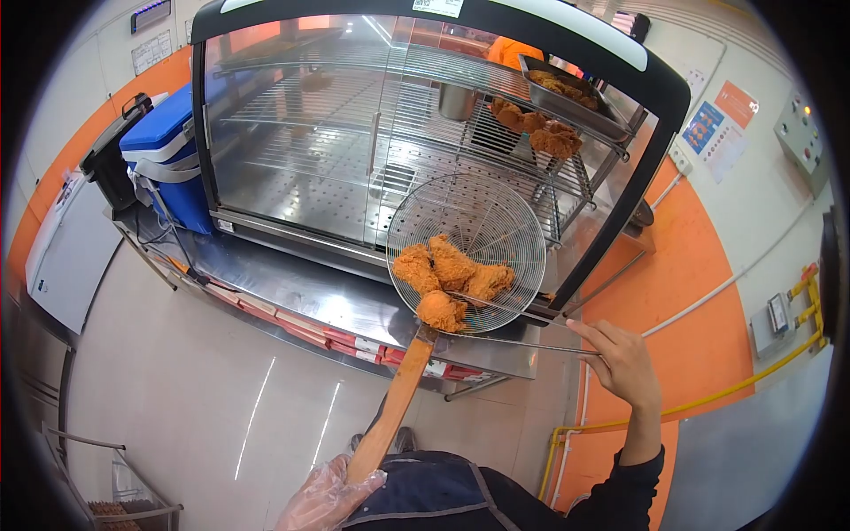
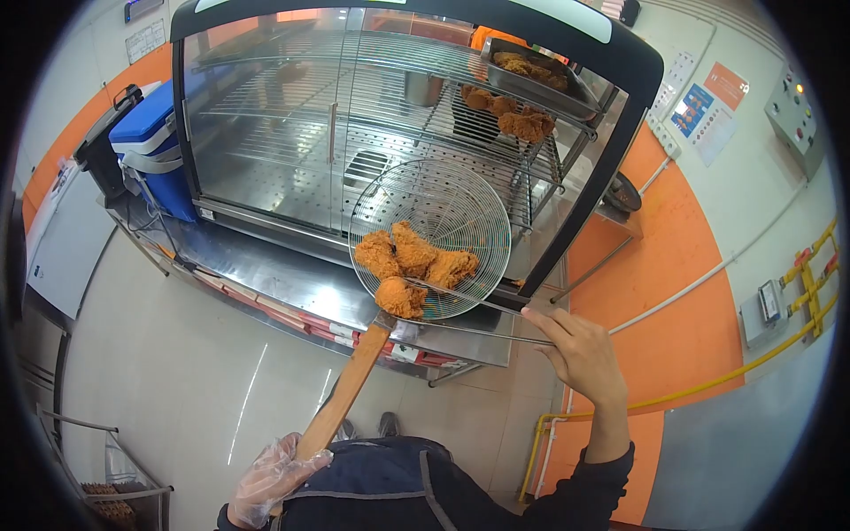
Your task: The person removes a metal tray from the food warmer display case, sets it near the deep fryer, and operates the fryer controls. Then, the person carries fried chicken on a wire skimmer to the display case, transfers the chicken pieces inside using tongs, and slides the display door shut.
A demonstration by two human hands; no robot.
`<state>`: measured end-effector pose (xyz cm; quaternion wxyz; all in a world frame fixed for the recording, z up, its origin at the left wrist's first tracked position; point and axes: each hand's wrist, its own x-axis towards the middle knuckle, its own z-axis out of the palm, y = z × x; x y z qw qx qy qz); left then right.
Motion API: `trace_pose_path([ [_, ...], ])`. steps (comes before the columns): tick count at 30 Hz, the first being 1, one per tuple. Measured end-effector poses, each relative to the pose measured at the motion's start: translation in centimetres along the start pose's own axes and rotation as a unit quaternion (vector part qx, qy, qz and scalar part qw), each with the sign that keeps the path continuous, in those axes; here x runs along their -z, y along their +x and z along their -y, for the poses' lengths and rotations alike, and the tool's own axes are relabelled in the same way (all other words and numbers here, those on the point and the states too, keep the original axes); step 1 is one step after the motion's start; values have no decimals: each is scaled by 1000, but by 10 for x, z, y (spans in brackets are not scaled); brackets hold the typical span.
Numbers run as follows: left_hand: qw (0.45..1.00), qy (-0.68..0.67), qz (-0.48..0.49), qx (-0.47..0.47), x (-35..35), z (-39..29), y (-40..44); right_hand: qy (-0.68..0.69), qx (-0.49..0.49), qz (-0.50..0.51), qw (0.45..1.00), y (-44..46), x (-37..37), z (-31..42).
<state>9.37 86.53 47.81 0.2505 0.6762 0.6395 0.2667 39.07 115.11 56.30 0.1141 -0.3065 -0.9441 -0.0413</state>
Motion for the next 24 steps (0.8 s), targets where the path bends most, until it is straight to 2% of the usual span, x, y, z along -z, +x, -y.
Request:
trace_pose_path([
  [4,998,-15,-47,-41,1,-3,1,-11,-6,-13,1000,-6,-16,2],
  [7,998,26,61,6,4,2,4,-16,-5,-26,1000,-6,-26,4],
  [10,999,15,-24,-47,-3,4,3,-16,-11,-29,999,-4,-29,4],
  [13,999,4,36,-8,-1,6,2,-6,10,-55,998,-4,-49,-3],
  [16,999,18,33,12,3,-3,6,-52,27,-82,995,-9,-52,0],
  [19,1000,-3,-10,0,4,-8,6,-69,28,-111,991,-16,-45,9],
  [22,999,15,32,7,3,-1,5,-65,21,-129,989,-25,-34,14],
  [23,984,-82,46,153,9,-10,15,-61,14,-133,989,-27,-26,15],
  [24,937,-175,59,295,15,-24,27,-57,7,-137,989,-28,-17,16],
])
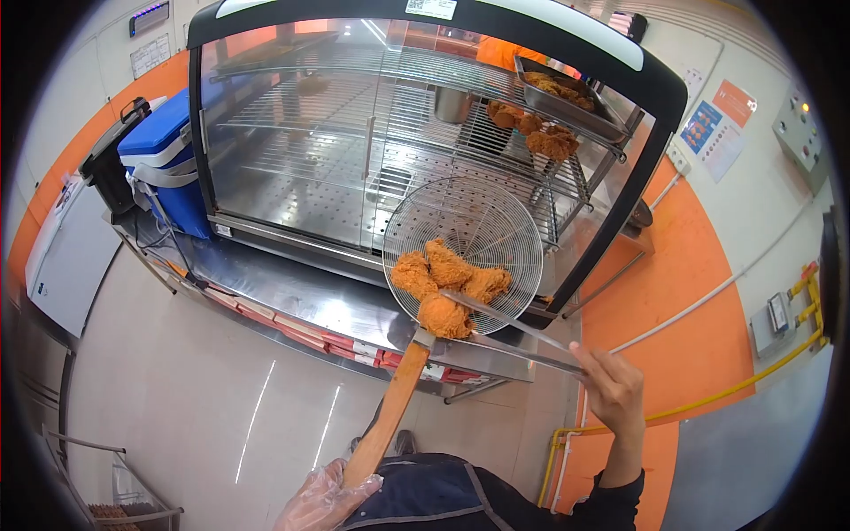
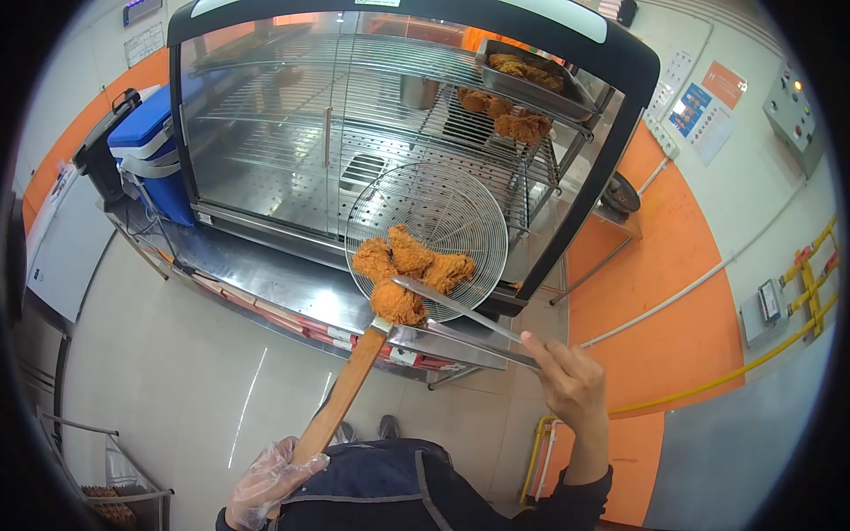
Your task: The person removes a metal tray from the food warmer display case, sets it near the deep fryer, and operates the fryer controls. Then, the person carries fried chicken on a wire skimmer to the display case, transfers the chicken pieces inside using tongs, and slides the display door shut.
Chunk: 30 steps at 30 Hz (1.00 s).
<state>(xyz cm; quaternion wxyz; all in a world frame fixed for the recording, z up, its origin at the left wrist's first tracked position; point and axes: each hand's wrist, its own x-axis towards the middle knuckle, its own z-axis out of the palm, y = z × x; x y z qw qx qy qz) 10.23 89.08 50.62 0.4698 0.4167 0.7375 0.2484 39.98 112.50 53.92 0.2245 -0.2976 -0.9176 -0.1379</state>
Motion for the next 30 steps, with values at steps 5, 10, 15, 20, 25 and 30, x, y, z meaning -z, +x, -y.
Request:
trace_pose_path([
  [5,992,-62,-14,110,1,-15,-1,-18,-26,-84,996,26,25,-18],
  [10,995,-29,-45,88,-1,-9,-2,-72,-61,-156,983,64,11,-53],
  [15,983,-54,26,175,8,-22,-2,-139,-50,-181,972,103,-34,-92],
  [20,994,-53,-10,92,1,-8,-5,-186,-80,-139,969,147,-68,-116],
  [25,989,-30,-22,141,2,-13,-5,-230,-86,-97,965,174,-80,-125],
  [30,982,-86,11,166,9,-28,-3,-239,-108,-83,961,169,-38,-101],
])
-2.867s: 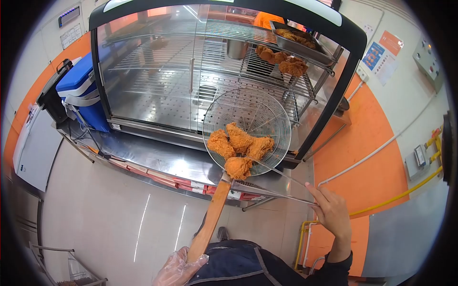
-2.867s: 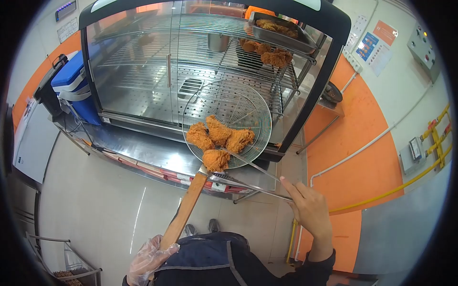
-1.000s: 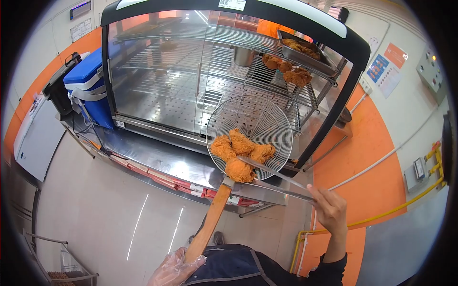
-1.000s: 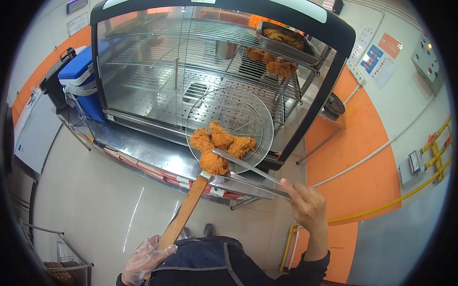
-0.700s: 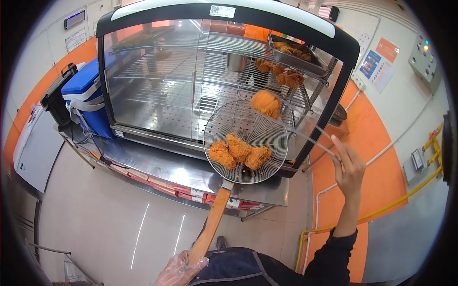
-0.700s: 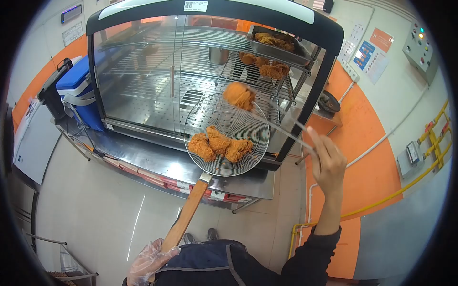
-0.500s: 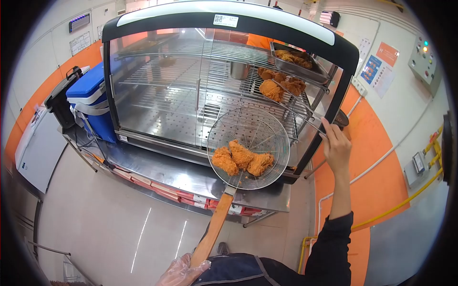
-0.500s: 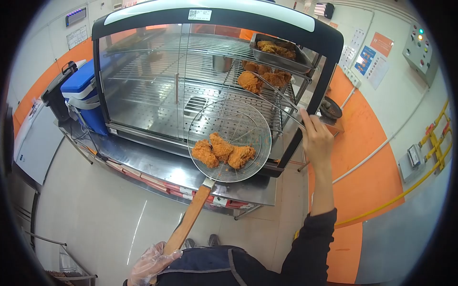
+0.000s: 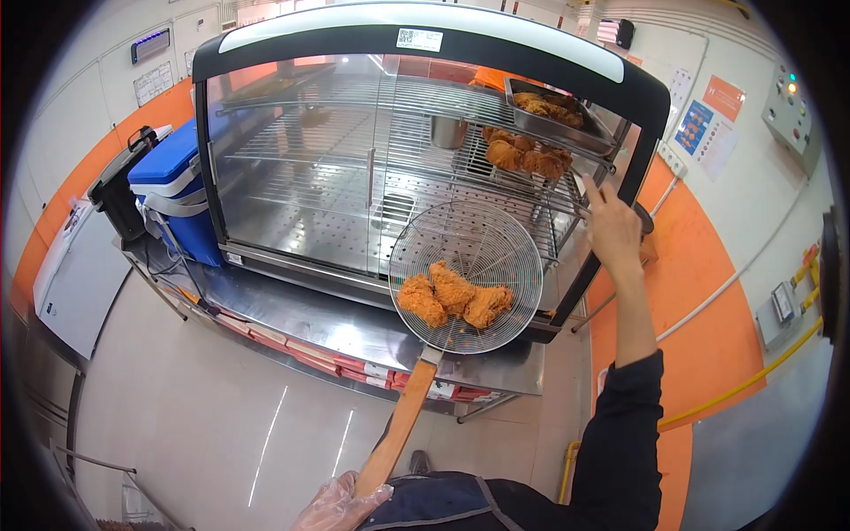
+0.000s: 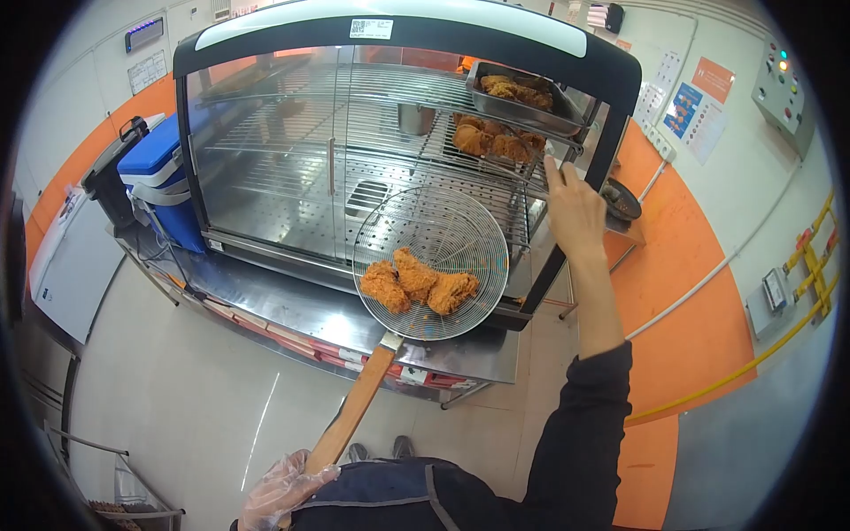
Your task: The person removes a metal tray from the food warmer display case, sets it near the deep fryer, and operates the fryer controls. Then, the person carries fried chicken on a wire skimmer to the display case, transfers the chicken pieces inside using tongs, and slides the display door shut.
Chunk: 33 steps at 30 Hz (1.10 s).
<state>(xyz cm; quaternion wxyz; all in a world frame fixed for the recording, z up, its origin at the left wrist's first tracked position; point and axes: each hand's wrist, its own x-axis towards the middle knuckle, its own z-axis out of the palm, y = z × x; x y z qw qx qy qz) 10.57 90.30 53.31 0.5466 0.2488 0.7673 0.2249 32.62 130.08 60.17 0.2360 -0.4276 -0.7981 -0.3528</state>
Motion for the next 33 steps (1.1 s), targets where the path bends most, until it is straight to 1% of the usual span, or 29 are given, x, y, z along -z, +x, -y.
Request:
trace_pose_path([
  [1,999,38,-7,17,0,-3,0,3,1,-1,1000,-6,13,-1],
  [3,999,35,-17,14,0,-1,0,10,0,1,1000,-27,41,-3],
  [5,999,28,-19,6,-1,0,2,86,-33,18,996,-57,66,-4],
  [7,1000,16,-12,-5,-1,3,4,206,-136,70,967,-86,100,2],
  [8,1000,7,-12,-10,-2,4,4,272,-145,62,949,-108,98,-2],
  [9,1000,-2,-12,-14,-2,4,3,337,-155,53,927,-128,95,-8],
  [10,1000,-11,-13,-20,-3,5,3,396,-222,132,881,-139,101,-6],
  [11,1000,-5,-13,-23,-3,5,4,449,-287,208,820,-148,109,-6],
  [12,1000,3,-13,-26,-3,7,5,494,-349,280,746,-153,114,-6],
  [16,997,44,-46,-48,-7,17,11,472,-335,365,729,-154,105,-9],
  [18,991,49,-92,-85,-14,36,18,460,-331,389,726,-146,104,-10],
  [19,987,51,-115,-103,-14,32,17,448,-322,401,731,-141,102,-11],
  [21,995,66,-57,-37,-8,20,13,426,-303,422,741,-132,99,-12],
  [22,997,73,-28,-3,-6,12,10,436,-298,428,734,-128,96,-14],
  [24,994,103,-32,-4,-6,10,11,456,-286,439,720,-123,90,-19],
  [25,993,117,-32,-5,-6,11,12,462,-300,442,708,-122,89,-21],
  [28,992,119,-35,-15,-7,20,16,478,-334,449,677,-123,87,-27],
  [30,995,89,-38,-23,-8,18,14,485,-348,450,664,-125,87,-36],
  [31,996,76,-38,-26,-8,16,13,462,-332,442,694,-122,89,-35],
  [33,994,101,-41,-15,-7,12,12,414,-303,423,746,-112,96,-33],
])
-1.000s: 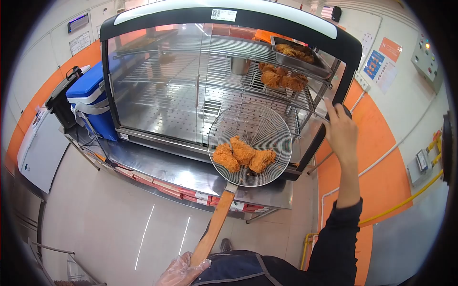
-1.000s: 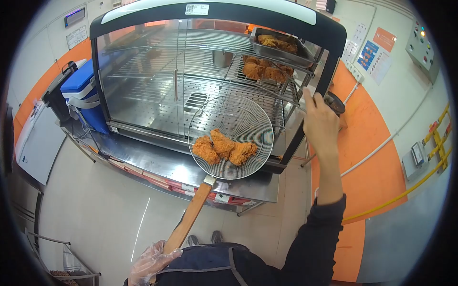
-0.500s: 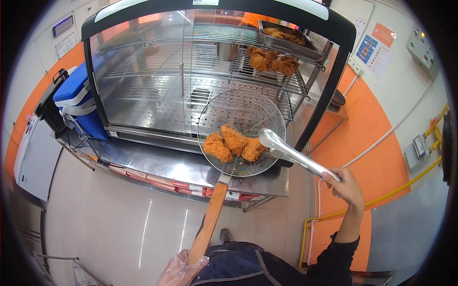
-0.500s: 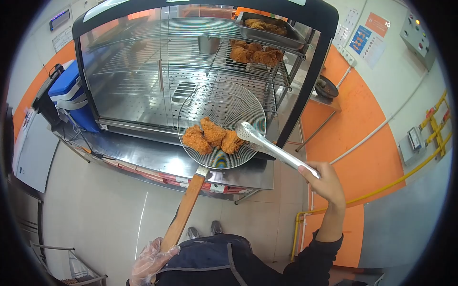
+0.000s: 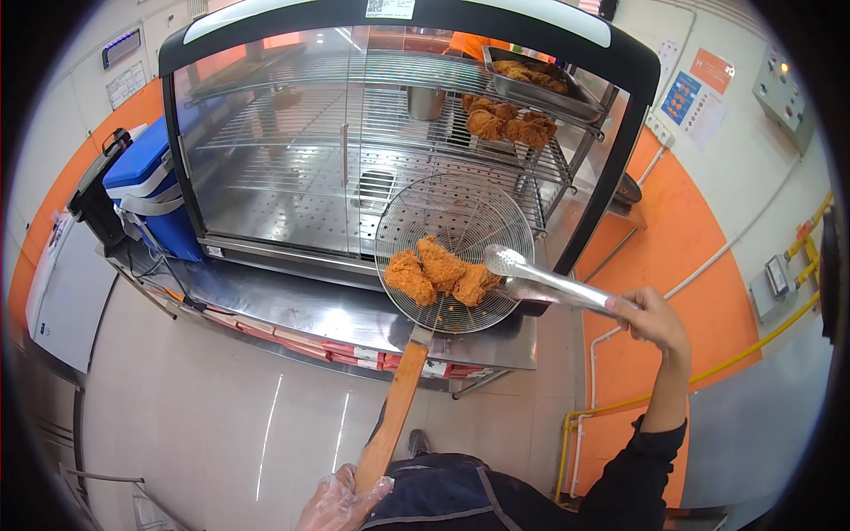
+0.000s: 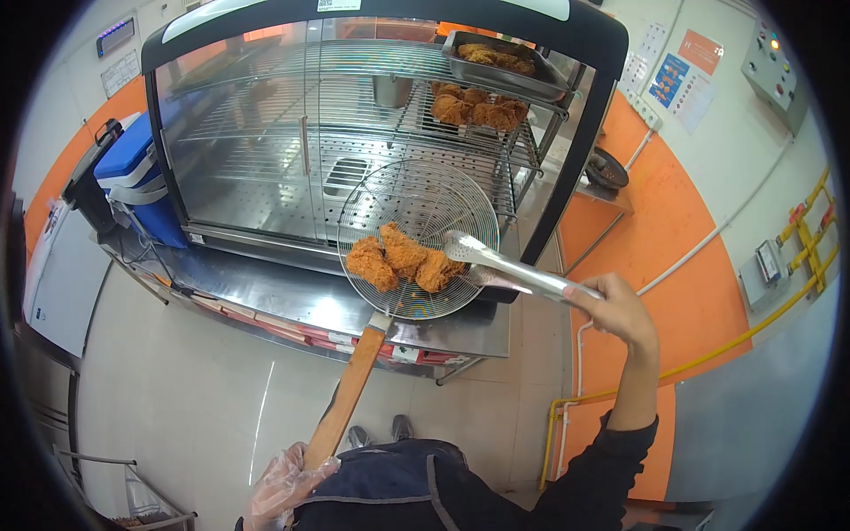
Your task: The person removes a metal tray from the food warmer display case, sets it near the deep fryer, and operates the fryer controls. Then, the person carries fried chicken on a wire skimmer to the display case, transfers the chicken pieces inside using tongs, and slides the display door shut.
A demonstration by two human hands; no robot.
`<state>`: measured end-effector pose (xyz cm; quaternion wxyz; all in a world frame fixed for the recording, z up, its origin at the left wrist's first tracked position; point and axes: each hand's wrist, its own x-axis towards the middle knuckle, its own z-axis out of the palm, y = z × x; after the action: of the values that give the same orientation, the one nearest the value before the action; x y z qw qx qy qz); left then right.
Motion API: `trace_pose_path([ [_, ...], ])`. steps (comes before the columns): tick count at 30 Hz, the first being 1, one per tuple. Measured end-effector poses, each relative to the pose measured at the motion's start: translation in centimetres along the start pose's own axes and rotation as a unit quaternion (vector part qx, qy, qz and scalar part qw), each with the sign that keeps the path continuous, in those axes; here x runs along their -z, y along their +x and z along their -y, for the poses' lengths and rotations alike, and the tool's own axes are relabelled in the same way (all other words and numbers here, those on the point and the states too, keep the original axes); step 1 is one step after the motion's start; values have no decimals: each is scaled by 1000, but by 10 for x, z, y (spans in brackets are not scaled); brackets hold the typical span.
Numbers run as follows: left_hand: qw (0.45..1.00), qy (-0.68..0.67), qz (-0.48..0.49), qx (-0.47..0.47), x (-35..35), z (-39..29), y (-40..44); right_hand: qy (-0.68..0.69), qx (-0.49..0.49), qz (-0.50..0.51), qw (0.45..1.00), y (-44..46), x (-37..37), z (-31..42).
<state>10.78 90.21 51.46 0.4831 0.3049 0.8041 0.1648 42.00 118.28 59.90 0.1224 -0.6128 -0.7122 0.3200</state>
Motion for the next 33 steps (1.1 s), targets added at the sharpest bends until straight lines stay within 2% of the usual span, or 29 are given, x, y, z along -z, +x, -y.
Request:
trace_pose_path([
  [3,1000,18,-4,-1,-1,3,3,-113,67,-15,991,16,10,13],
  [6,999,32,-6,-10,-3,11,7,-166,135,23,977,49,19,16],
  [9,999,32,-11,-5,-2,9,5,-143,64,114,981,73,38,29],
  [12,999,29,-11,-6,2,3,1,-59,27,193,979,112,57,9],
  [18,1000,-24,-10,3,5,5,-1,21,-20,230,973,126,67,-5],
  [25,999,-42,-5,4,5,8,0,-79,5,206,975,129,63,13],
  [30,1000,4,-6,-12,6,14,5,-137,35,198,970,127,65,42],
  [33,1000,-6,-7,6,5,10,2,-177,-1,182,967,132,59,55],
])
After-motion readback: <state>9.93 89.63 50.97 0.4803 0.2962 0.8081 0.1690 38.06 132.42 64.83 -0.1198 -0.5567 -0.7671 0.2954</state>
